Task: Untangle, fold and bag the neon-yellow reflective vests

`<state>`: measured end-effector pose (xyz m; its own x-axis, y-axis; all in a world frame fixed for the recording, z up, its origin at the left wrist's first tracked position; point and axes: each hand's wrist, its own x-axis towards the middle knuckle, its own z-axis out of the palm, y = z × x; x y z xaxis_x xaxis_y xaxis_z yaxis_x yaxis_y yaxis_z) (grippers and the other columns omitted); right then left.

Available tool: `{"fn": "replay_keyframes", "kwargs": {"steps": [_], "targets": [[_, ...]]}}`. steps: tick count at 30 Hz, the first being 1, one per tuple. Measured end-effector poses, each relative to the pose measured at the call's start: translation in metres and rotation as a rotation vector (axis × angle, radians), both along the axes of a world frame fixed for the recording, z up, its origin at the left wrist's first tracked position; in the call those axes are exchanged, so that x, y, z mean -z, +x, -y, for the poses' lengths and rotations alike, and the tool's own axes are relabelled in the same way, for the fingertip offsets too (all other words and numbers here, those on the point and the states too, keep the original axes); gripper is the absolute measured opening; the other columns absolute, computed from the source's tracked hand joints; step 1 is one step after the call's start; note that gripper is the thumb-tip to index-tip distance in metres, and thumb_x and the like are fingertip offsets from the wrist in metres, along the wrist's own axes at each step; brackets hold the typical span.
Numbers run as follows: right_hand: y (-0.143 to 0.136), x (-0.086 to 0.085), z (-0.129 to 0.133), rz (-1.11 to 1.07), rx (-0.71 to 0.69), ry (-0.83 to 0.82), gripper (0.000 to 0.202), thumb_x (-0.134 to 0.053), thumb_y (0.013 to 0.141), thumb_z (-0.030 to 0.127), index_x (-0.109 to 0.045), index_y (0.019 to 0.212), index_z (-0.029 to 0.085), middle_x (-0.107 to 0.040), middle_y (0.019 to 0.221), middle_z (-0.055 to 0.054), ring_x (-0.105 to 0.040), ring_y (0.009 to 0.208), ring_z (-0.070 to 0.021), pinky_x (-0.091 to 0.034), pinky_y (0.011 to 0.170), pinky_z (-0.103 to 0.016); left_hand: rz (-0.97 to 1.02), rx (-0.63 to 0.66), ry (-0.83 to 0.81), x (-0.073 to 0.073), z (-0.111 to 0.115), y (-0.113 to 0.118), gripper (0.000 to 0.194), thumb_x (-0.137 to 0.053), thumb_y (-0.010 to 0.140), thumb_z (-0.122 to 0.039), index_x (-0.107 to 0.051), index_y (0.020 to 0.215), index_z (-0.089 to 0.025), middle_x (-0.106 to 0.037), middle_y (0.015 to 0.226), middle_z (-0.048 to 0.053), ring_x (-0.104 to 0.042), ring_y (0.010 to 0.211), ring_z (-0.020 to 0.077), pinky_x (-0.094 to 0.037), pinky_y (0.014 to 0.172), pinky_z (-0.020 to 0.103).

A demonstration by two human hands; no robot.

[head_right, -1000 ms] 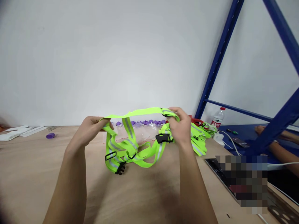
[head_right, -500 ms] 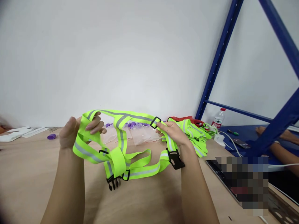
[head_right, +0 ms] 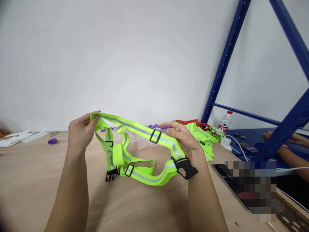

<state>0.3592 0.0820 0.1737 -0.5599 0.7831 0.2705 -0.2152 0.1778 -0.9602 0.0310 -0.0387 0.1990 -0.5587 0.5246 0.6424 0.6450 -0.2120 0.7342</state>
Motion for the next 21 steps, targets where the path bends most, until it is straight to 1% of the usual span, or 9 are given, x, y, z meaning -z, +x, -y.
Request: {"fn": "replay_keyframes", "kwargs": {"steps": [2,3,5,7,9,12,15,18,21], "targets": [[0.001,0.000,-0.001,-0.022,-0.001,0.046,0.045,-0.083,0.070,0.045,-0.072,0.104,0.017,-0.045,0.047,0.009,-0.042,0.046,-0.0104,-0.041,0.052,-0.027,-0.060,-0.158,-0.012,0.001,0.001,-0.004,0.026,-0.061,0.087,-0.039,-0.079,0.097,-0.023,-0.066,0.067,-0.002,-0.060,0.066,0.0187,-0.043,0.060,0.027],[0.001,0.000,-0.002,-0.038,0.008,0.068,0.044,-0.082,0.072,0.045,-0.072,0.104,0.017,-0.040,0.046,0.010,-0.038,0.046,-0.0100,-0.039,0.051,-0.027,-0.063,-0.195,-0.013,0.001,0.002,-0.004,0.025,-0.061,0.087,-0.039,-0.079,0.095,-0.024,-0.065,0.065,-0.002,-0.058,0.063,0.0179,-0.043,0.058,0.027],[0.001,-0.001,-0.002,-0.046,0.033,0.099,0.043,-0.081,0.074,0.046,-0.072,0.104,0.016,-0.041,0.048,0.009,-0.038,0.047,-0.0099,-0.036,0.050,-0.026,-0.003,-0.178,-0.015,-0.001,0.003,-0.001,0.025,-0.064,0.083,-0.041,-0.079,0.094,-0.024,-0.068,0.070,-0.002,-0.057,0.060,0.0169,-0.045,0.055,0.026],[-0.001,-0.004,-0.001,-0.014,0.036,0.134,0.044,-0.079,0.076,0.048,-0.072,0.105,0.015,-0.048,0.052,0.007,-0.042,0.050,-0.0099,-0.035,0.050,-0.025,0.079,-0.084,-0.038,-0.004,0.004,0.007,0.026,-0.068,0.080,-0.042,-0.079,0.094,-0.024,-0.072,0.079,0.000,-0.058,0.059,0.0162,-0.047,0.051,0.025],[-0.005,-0.008,0.004,0.044,0.006,0.174,0.043,-0.077,0.080,0.048,-0.072,0.107,0.015,-0.054,0.054,0.005,-0.047,0.051,-0.0104,-0.037,0.051,-0.025,0.131,0.026,-0.079,-0.007,0.004,0.020,0.026,-0.071,0.077,-0.043,-0.079,0.092,-0.023,-0.072,0.079,0.000,-0.058,0.056,0.0151,-0.048,0.046,0.025],[-0.015,-0.017,0.020,0.146,-0.086,0.210,0.038,-0.074,0.082,0.046,-0.072,0.105,0.015,-0.063,0.059,0.002,-0.056,0.052,-0.0117,-0.044,0.054,-0.026,0.204,0.193,-0.121,-0.010,0.002,0.042,0.028,-0.073,0.076,-0.045,-0.078,0.088,-0.020,-0.066,0.067,-0.001,-0.052,0.047,0.0126,-0.046,0.038,0.023],[-0.033,-0.023,0.040,0.302,-0.248,0.184,0.035,-0.074,0.081,0.044,-0.073,0.102,0.016,-0.072,0.072,-0.003,-0.066,0.061,-0.0156,-0.052,0.061,-0.029,0.333,0.391,-0.098,-0.013,-0.002,0.057,0.032,-0.076,0.075,-0.046,-0.074,0.089,-0.017,-0.059,0.057,-0.003,-0.048,0.040,0.0102,-0.043,0.034,0.022],[-0.054,-0.021,0.057,0.454,-0.348,0.155,0.049,-0.077,0.078,0.042,-0.068,0.120,0.019,-0.076,0.098,-0.008,-0.072,0.079,-0.0202,-0.055,0.065,-0.029,0.474,0.607,-0.038,-0.014,-0.003,0.064,0.040,-0.083,0.071,-0.043,-0.069,0.100,-0.017,-0.066,0.070,-0.001,-0.057,0.046,0.0112,-0.051,0.043,0.024],[-0.073,-0.016,0.067,0.524,-0.266,0.232,0.068,-0.078,0.078,0.048,-0.055,0.138,0.024,-0.074,0.109,-0.009,-0.072,0.087,-0.0229,-0.053,0.067,-0.030,0.517,0.788,-0.005,-0.015,-0.002,0.065,0.050,-0.086,0.070,-0.032,-0.064,0.113,-0.021,-0.070,0.093,0.002,-0.067,0.062,0.0144,-0.059,0.056,0.026]]}}
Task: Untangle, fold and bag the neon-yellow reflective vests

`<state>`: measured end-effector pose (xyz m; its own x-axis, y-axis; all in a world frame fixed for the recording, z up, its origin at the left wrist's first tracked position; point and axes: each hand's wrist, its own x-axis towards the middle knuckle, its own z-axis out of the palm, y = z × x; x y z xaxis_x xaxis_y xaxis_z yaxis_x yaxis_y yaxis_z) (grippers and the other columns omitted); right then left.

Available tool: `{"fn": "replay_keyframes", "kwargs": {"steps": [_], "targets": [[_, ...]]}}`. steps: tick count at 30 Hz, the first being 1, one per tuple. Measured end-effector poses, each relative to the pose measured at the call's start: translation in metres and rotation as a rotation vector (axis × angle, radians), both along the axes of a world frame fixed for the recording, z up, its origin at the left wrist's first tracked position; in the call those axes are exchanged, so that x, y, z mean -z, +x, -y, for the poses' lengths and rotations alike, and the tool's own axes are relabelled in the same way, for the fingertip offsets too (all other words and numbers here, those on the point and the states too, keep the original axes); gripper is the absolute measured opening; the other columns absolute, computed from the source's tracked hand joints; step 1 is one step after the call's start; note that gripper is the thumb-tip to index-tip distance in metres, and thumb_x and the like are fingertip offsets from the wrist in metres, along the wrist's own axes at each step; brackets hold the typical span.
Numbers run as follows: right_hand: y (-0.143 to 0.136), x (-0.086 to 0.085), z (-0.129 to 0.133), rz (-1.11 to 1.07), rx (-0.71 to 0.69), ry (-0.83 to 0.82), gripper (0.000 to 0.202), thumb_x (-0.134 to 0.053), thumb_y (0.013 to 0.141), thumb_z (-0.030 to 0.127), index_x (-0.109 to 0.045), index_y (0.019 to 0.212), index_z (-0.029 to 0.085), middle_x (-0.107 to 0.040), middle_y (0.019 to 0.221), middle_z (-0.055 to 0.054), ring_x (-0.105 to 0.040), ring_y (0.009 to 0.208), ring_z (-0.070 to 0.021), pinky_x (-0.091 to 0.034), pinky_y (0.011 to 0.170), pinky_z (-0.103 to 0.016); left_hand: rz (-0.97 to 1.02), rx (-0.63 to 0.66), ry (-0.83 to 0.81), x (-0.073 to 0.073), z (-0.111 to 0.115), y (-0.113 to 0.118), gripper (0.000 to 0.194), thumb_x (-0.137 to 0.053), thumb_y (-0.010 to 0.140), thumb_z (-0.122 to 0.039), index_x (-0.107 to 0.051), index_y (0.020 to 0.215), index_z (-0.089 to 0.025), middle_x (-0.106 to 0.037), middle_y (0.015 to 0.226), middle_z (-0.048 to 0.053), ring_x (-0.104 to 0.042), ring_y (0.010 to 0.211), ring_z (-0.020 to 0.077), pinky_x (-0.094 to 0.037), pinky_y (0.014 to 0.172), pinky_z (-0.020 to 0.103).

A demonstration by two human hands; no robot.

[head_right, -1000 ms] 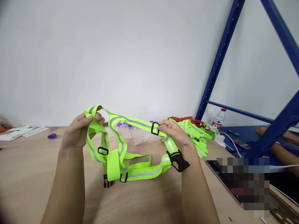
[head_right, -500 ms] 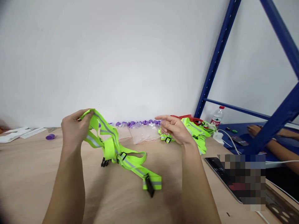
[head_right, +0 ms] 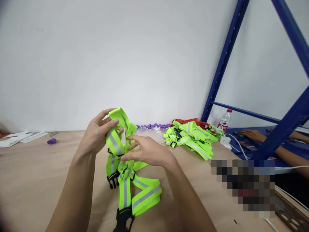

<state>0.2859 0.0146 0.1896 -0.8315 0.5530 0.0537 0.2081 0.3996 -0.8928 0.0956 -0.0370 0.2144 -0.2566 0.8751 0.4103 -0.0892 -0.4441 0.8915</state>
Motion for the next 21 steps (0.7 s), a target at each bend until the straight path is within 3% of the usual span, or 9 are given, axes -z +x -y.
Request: {"fn": "replay_keyframes", "kwargs": {"steps": [4,7,11,16,21], "targets": [[-0.017,0.007,0.005,0.115,0.213,0.329,0.070,-0.074,0.078,0.058,-0.051,0.137,0.027,-0.072,0.098,-0.005,-0.068,0.088,-0.0271,-0.045,0.069,-0.031,0.058,0.081,0.083,-0.002,0.004,-0.001,0.058,-0.084,0.070,-0.020,-0.059,0.121,-0.026,-0.067,0.097,0.002,-0.070,0.075,0.0174,-0.059,0.059,0.025],[-0.024,0.013,0.003,0.183,0.263,0.450,0.054,-0.072,0.080,0.038,-0.052,0.128,0.024,-0.070,0.100,-0.005,-0.065,0.089,-0.0268,-0.040,0.067,-0.029,0.084,0.060,0.136,-0.003,0.004,-0.002,0.057,-0.082,0.071,-0.018,-0.058,0.122,-0.027,-0.066,0.093,0.001,-0.070,0.076,0.0174,-0.059,0.059,0.025],[-0.021,0.019,-0.009,0.094,0.176,0.399,0.037,-0.057,0.081,0.019,-0.049,0.117,0.022,-0.067,0.101,-0.004,-0.062,0.085,-0.0224,-0.039,0.067,-0.027,0.089,-0.048,0.209,-0.001,0.001,-0.010,0.053,-0.080,0.073,-0.017,-0.058,0.120,-0.028,-0.066,0.101,0.002,-0.071,0.076,0.0168,-0.060,0.062,0.026],[-0.009,0.017,-0.026,0.010,0.221,0.370,0.016,-0.048,0.083,0.020,-0.058,0.096,0.022,-0.065,0.091,-0.001,-0.057,0.079,-0.0185,-0.039,0.068,-0.027,0.103,-0.190,0.259,0.002,-0.001,-0.022,0.048,-0.075,0.074,-0.016,-0.059,0.118,-0.027,-0.066,0.095,0.002,-0.071,0.079,0.0180,-0.055,0.060,0.024],[0.005,0.011,-0.036,-0.038,0.240,0.371,0.015,-0.047,0.077,0.018,-0.063,0.075,0.019,-0.063,0.079,-0.001,-0.057,0.072,-0.0167,-0.039,0.064,-0.026,0.145,-0.240,0.226,0.003,-0.003,-0.028,0.043,-0.071,0.069,-0.011,-0.064,0.109,-0.025,-0.066,0.103,0.004,-0.066,0.069,0.0128,-0.050,0.053,0.021]]}}
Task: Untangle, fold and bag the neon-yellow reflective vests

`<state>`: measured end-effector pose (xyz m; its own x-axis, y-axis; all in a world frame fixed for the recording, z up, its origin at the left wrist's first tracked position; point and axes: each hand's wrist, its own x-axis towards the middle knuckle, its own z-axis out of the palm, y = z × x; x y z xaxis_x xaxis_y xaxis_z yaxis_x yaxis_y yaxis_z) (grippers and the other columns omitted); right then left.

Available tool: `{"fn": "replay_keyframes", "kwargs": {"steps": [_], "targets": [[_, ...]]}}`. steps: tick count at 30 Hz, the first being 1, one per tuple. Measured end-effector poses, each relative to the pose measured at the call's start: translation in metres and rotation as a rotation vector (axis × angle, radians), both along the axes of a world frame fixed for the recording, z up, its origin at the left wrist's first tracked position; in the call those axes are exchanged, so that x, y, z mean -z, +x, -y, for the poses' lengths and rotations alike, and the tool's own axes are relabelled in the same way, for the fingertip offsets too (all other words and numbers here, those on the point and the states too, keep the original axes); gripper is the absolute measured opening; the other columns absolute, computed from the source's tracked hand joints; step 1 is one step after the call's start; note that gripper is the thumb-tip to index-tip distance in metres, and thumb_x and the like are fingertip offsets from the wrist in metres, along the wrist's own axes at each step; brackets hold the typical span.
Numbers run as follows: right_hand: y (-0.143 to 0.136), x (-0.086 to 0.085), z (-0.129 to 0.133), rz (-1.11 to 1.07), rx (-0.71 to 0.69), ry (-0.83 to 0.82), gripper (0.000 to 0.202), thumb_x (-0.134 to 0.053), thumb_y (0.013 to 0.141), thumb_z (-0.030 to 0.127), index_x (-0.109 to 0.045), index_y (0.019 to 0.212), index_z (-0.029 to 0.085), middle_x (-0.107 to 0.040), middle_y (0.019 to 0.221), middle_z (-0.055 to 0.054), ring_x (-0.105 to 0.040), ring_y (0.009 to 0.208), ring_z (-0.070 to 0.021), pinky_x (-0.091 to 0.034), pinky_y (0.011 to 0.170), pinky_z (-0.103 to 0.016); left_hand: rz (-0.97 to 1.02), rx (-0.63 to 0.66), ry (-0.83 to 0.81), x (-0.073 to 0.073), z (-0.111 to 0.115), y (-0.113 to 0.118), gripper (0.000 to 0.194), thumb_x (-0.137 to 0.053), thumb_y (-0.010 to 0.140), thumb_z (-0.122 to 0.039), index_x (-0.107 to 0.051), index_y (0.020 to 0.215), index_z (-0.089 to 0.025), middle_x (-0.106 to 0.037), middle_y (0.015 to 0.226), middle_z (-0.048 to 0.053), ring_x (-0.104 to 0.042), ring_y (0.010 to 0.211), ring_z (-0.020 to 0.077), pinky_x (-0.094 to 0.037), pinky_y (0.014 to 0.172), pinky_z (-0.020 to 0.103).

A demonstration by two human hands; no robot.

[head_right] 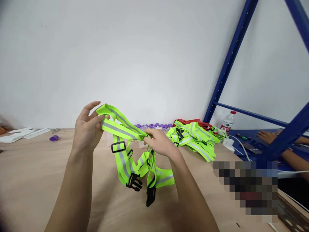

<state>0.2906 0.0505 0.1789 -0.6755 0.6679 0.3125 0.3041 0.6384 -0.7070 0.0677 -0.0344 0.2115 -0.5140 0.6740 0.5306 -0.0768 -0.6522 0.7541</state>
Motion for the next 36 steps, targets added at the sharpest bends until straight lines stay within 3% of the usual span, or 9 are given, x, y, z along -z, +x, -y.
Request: {"fn": "replay_keyframes", "kwargs": {"steps": [4,7,12,15,21,25,27,31,36], "targets": [[0.016,-0.004,-0.005,-0.052,0.008,-0.044,0.014,-0.053,0.076,0.021,-0.063,0.068,0.018,-0.058,0.069,0.001,-0.054,0.066,-0.0154,-0.037,0.061,-0.026,0.034,-0.044,0.000,0.000,0.000,-0.008,0.042,-0.069,0.062,-0.007,-0.067,0.100,-0.024,-0.066,0.113,0.005,-0.063,0.064,0.0097,-0.049,0.052,0.021],[0.024,-0.008,-0.005,-0.079,-0.174,-0.173,0.021,-0.058,0.083,0.030,-0.064,0.067,0.018,-0.059,0.066,0.000,-0.056,0.066,-0.0157,-0.041,0.063,-0.027,0.057,-0.071,0.007,0.000,0.000,-0.013,0.040,-0.067,0.059,-0.005,-0.067,0.095,-0.024,-0.066,0.109,0.004,-0.062,0.064,0.0103,-0.047,0.050,0.020],[0.024,-0.011,-0.001,-0.206,-0.275,-0.340,0.025,-0.067,0.086,0.041,-0.063,0.102,0.021,-0.067,0.082,0.000,-0.063,0.075,-0.0172,-0.047,0.067,-0.026,0.091,-0.060,0.027,-0.001,0.000,-0.011,0.032,-0.067,0.057,-0.006,-0.067,0.084,-0.022,-0.067,0.098,0.003,-0.060,0.063,0.0110,-0.045,0.049,0.021],[0.020,-0.009,0.000,-0.292,-0.275,-0.386,0.027,-0.069,0.086,0.044,-0.056,0.096,0.023,-0.064,0.076,0.003,-0.060,0.068,-0.0141,-0.044,0.063,-0.024,0.049,-0.010,0.000,0.000,-0.002,-0.006,0.025,-0.071,0.060,-0.012,-0.068,0.083,-0.022,-0.068,0.098,0.004,-0.062,0.070,0.0138,-0.048,0.055,0.023],[0.018,-0.002,-0.005,-0.373,-0.205,-0.411,0.030,-0.073,0.081,0.044,-0.055,0.081,0.021,-0.048,0.056,0.007,-0.038,0.047,-0.0081,-0.026,0.046,-0.021,-0.360,0.033,-0.261,0.007,-0.005,-0.003,0.026,-0.071,0.078,-0.035,-0.071,0.100,-0.021,-0.072,0.101,0.007,-0.068,0.092,0.0237,-0.053,0.075,0.033],[0.014,0.000,-0.006,-0.452,-0.122,-0.419,0.033,-0.076,0.076,0.047,-0.056,0.076,0.021,-0.050,0.055,0.006,-0.041,0.047,-0.0087,-0.029,0.046,-0.022,-0.737,0.062,-0.562,0.016,-0.006,-0.004,0.036,-0.064,0.085,-0.050,-0.072,0.107,-0.023,-0.073,0.113,0.007,-0.069,0.097,0.0266,-0.053,0.082,0.036],[0.012,-0.001,-0.005,-0.492,-0.073,-0.380,0.035,-0.076,0.075,0.049,-0.057,0.072,0.020,-0.051,0.057,0.005,-0.043,0.049,-0.0089,-0.030,0.046,-0.022,-0.804,0.008,-0.622,0.019,-0.007,-0.004,0.035,-0.064,0.084,-0.052,-0.074,0.102,-0.024,-0.074,0.113,0.008,-0.070,0.091,0.0267,-0.053,0.073,0.033],[0.012,-0.003,-0.005,-0.523,0.015,-0.280,0.037,-0.074,0.075,0.052,-0.061,0.069,0.018,-0.052,0.058,0.003,-0.042,0.050,-0.0089,-0.030,0.046,-0.022,-0.744,-0.295,-0.514,0.017,-0.004,0.002,0.031,-0.064,0.086,-0.051,-0.074,0.078,-0.022,-0.075,0.087,0.009,-0.069,0.072,0.0245,-0.047,0.058,0.029],[0.008,-0.004,0.000,-0.479,0.004,-0.219,0.038,-0.073,0.077,0.053,-0.063,0.071,0.018,-0.057,0.061,0.001,-0.048,0.054,-0.0112,-0.036,0.050,-0.024,-0.715,0.099,-0.538,0.011,0.002,0.028,0.059,-0.050,0.091,-0.064,-0.070,0.060,-0.018,-0.070,0.063,0.008,-0.066,0.056,0.0210,-0.048,0.054,0.029]]}}
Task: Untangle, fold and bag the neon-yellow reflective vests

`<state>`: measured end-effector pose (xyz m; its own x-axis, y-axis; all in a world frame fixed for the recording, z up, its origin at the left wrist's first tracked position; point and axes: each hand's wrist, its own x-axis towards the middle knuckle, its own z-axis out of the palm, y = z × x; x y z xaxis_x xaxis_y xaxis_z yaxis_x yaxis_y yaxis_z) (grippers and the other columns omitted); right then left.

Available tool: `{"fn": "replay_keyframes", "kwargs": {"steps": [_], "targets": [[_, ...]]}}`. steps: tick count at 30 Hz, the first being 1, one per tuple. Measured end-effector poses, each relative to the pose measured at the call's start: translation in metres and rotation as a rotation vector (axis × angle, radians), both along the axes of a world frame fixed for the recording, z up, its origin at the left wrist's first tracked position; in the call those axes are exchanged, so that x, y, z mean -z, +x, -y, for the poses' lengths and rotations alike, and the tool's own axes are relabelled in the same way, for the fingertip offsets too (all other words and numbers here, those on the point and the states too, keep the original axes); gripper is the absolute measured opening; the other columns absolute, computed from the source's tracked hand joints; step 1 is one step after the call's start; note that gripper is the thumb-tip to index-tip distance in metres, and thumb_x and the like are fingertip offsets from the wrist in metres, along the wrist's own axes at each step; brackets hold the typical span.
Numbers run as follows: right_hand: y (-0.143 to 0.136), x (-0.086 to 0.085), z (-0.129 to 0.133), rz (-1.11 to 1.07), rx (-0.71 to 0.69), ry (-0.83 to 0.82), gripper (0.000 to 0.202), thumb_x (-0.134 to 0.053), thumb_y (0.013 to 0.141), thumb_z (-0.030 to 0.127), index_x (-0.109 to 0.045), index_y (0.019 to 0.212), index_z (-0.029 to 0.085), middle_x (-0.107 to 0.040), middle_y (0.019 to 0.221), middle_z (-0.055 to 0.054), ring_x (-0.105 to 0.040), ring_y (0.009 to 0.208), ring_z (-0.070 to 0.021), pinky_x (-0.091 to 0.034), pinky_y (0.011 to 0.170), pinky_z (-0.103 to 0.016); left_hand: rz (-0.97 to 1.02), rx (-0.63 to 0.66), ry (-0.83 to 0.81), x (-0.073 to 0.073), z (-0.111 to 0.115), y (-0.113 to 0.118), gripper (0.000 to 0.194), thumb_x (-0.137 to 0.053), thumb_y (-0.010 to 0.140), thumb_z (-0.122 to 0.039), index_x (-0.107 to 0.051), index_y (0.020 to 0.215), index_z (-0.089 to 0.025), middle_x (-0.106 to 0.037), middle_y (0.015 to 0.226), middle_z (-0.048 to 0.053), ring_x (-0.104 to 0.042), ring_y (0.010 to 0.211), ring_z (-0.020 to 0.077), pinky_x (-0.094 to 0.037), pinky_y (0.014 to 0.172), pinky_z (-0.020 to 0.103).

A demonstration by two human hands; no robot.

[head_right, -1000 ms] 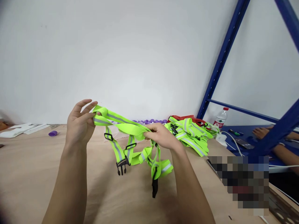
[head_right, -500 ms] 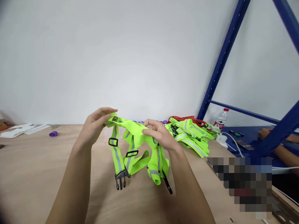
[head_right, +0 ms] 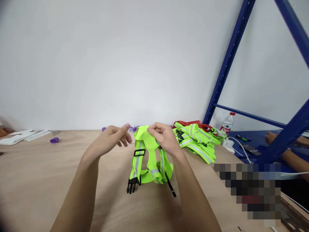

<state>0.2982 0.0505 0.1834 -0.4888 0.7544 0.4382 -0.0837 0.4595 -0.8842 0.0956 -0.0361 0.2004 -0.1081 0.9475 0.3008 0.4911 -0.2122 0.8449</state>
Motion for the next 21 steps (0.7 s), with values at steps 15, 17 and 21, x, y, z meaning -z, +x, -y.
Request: {"fn": "replay_keyframes", "kwargs": {"steps": [15,17,21], "targets": [[0.008,-0.002,-0.004,-0.103,0.015,-0.007,0.034,-0.071,0.082,0.049,-0.052,0.094,0.023,-0.056,0.059,0.007,-0.056,0.054,-0.0124,-0.044,0.056,-0.025,0.381,-0.095,0.471,-0.003,-0.007,0.000,0.030,-0.068,0.082,-0.041,-0.056,0.063,-0.021,-0.053,0.060,-0.003,-0.050,0.057,0.0130,-0.042,0.054,0.024],[0.010,-0.002,-0.005,-0.135,0.058,-0.021,0.035,-0.070,0.082,0.044,-0.052,0.105,0.024,-0.055,0.055,0.009,-0.059,0.052,-0.0146,-0.046,0.055,-0.026,0.415,-0.150,0.507,-0.005,-0.006,-0.004,0.027,-0.067,0.084,-0.040,-0.057,0.068,-0.021,-0.053,0.058,-0.004,-0.047,0.052,0.0115,-0.040,0.050,0.022],[0.017,-0.001,-0.009,-0.117,0.177,0.017,0.021,-0.065,0.081,0.037,-0.067,0.093,0.020,-0.056,0.060,0.004,-0.055,0.050,-0.0124,-0.043,0.052,-0.026,0.446,-0.156,0.460,-0.006,-0.004,-0.009,0.022,-0.066,0.086,-0.039,-0.059,0.075,-0.021,-0.053,0.057,-0.005,-0.048,0.048,0.0100,-0.040,0.044,0.020]]}}
